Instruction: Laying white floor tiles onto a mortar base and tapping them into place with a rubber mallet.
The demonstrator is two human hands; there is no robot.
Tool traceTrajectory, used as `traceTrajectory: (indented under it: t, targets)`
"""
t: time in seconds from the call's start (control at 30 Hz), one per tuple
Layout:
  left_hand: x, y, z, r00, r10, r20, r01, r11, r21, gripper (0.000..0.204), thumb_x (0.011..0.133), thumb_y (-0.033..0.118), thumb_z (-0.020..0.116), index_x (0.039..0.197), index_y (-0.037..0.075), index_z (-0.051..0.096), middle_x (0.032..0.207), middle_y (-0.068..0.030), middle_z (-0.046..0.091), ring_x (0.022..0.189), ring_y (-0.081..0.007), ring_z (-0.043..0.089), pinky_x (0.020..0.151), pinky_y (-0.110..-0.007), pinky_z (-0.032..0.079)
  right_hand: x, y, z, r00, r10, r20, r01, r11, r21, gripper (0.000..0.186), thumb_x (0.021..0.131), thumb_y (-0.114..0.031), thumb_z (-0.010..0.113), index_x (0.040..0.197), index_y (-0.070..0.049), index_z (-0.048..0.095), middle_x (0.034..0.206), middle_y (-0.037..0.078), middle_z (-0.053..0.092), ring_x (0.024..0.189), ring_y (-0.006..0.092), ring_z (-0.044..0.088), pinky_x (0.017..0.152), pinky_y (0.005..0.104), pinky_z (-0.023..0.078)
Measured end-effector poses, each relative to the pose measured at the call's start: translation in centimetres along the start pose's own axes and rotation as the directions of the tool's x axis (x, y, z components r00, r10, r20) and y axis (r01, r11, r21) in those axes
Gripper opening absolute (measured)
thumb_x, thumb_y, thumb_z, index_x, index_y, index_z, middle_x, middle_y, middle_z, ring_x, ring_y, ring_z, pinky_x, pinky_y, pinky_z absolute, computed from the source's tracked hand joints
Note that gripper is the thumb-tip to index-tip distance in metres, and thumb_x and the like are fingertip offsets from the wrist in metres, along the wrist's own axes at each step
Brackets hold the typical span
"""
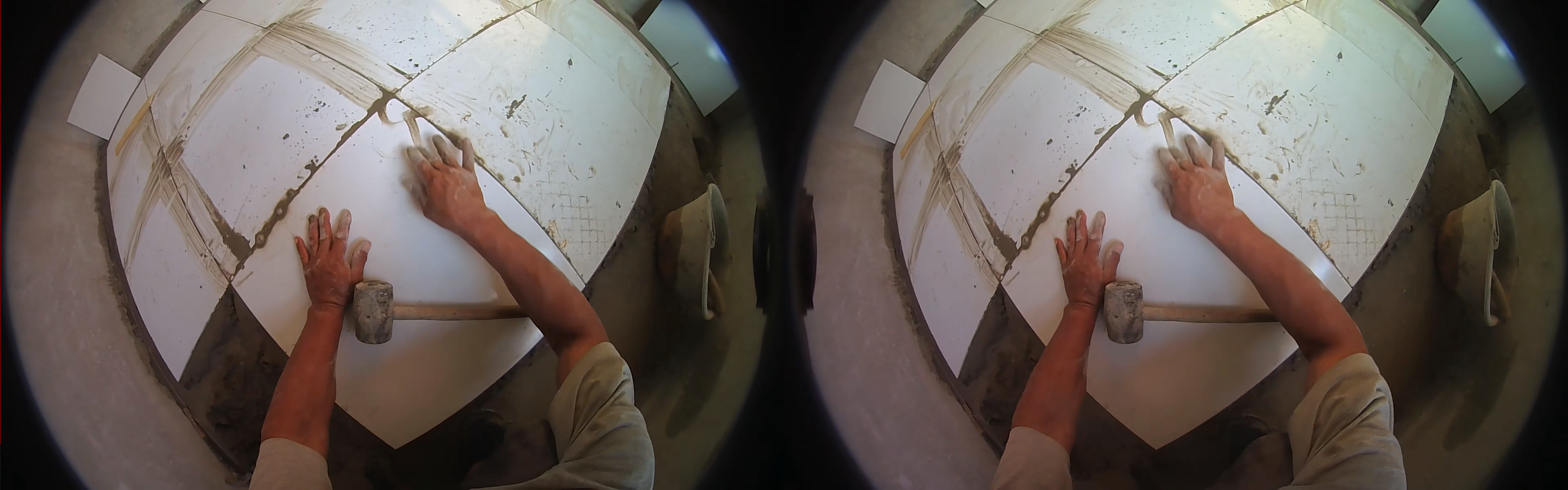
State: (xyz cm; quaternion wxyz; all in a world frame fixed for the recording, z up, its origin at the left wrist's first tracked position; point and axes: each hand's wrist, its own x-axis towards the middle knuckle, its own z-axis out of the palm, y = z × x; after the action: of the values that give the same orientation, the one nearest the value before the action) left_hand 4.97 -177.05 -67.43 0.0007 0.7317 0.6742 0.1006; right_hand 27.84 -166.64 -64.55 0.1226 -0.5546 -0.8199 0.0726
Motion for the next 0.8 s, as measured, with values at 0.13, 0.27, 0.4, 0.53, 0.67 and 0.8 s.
traceTrajectory:
  t: [0.13,0.27,0.4,0.53,0.67,0.8]
  targets:
    - [0.1,0.0,-0.1,1.000,0.012,-0.023,-0.012,1.000,0.002,0.061,0.089,0.045,0.056,0.144,0.021,0.042,0.151,-0.0142,0.034,0.139,-0.0360,0.031,0.112,-0.060,0.018,-7.3,-0.7,-3.3,0.990,0.014,0.142,-0.021,0.999,0.044,0.053,0.093,-0.034,0.055,0.137,-0.005,0.046,0.139,0.016,0.049,0.137,0.0312,0.037,0.114,0.0598,0.013]
    - [0.3,-0.1,0.2,0.999,0.014,-0.035,-0.014,1.000,0.004,0.059,0.090,0.047,0.056,0.142,0.021,0.045,0.150,-0.0145,0.036,0.139,-0.0348,0.031,0.113,-0.059,0.017,-12.6,-0.5,-3.9,0.988,-0.044,0.146,0.014,0.979,0.201,0.055,0.092,-0.033,0.058,0.138,-0.007,0.045,0.142,0.016,0.046,0.140,0.0302,0.033,0.115,0.0584,0.013]
    - [0.2,-0.3,0.7,1.000,0.012,-0.021,-0.012,0.999,0.031,0.060,0.091,0.048,0.054,0.144,0.022,0.043,0.152,-0.0142,0.034,0.140,-0.0344,0.030,0.112,-0.060,0.017,-11.3,3.6,-4.3,0.994,0.103,0.035,-0.105,0.990,0.092,0.054,0.095,-0.035,0.053,0.140,-0.007,0.043,0.146,0.016,0.042,0.141,0.0304,0.030,0.115,0.0569,0.013]
    - [0.2,-0.1,0.9,0.998,-0.034,0.048,0.033,0.999,0.038,0.063,0.091,0.046,0.053,0.148,0.024,0.036,0.155,-0.0125,0.028,0.143,-0.0348,0.025,0.112,-0.061,0.014,-10.1,6.3,-3.0,0.982,0.189,-0.001,-0.189,0.981,-0.044,0.054,0.097,-0.037,0.047,0.141,-0.007,0.042,0.147,0.016,0.041,0.141,0.0296,0.030,0.116,0.0568,0.012]
    - [0.1,0.0,0.7,0.999,-0.023,0.049,0.021,0.999,0.036,0.062,0.092,0.046,0.053,0.148,0.024,0.036,0.155,-0.0126,0.028,0.143,-0.0348,0.025,0.112,-0.061,0.013,-10.6,6.2,-2.7,0.989,0.115,-0.090,-0.122,0.990,-0.074,0.055,0.097,-0.038,0.047,0.140,-0.005,0.043,0.144,0.016,0.045,0.139,0.0294,0.035,0.115,0.0574,0.013]
    - [0.1,0.0,0.6,1.000,-0.004,0.009,0.003,0.999,0.034,0.062,0.091,0.047,0.053,0.147,0.024,0.038,0.154,-0.0133,0.030,0.142,-0.0352,0.027,0.112,-0.062,0.014,-10.3,6.1,-2.4,0.990,0.084,-0.114,-0.096,0.990,-0.102,0.054,0.097,-0.037,0.048,0.139,-0.003,0.044,0.141,0.018,0.048,0.137,0.0302,0.038,0.115,0.0587,0.014]
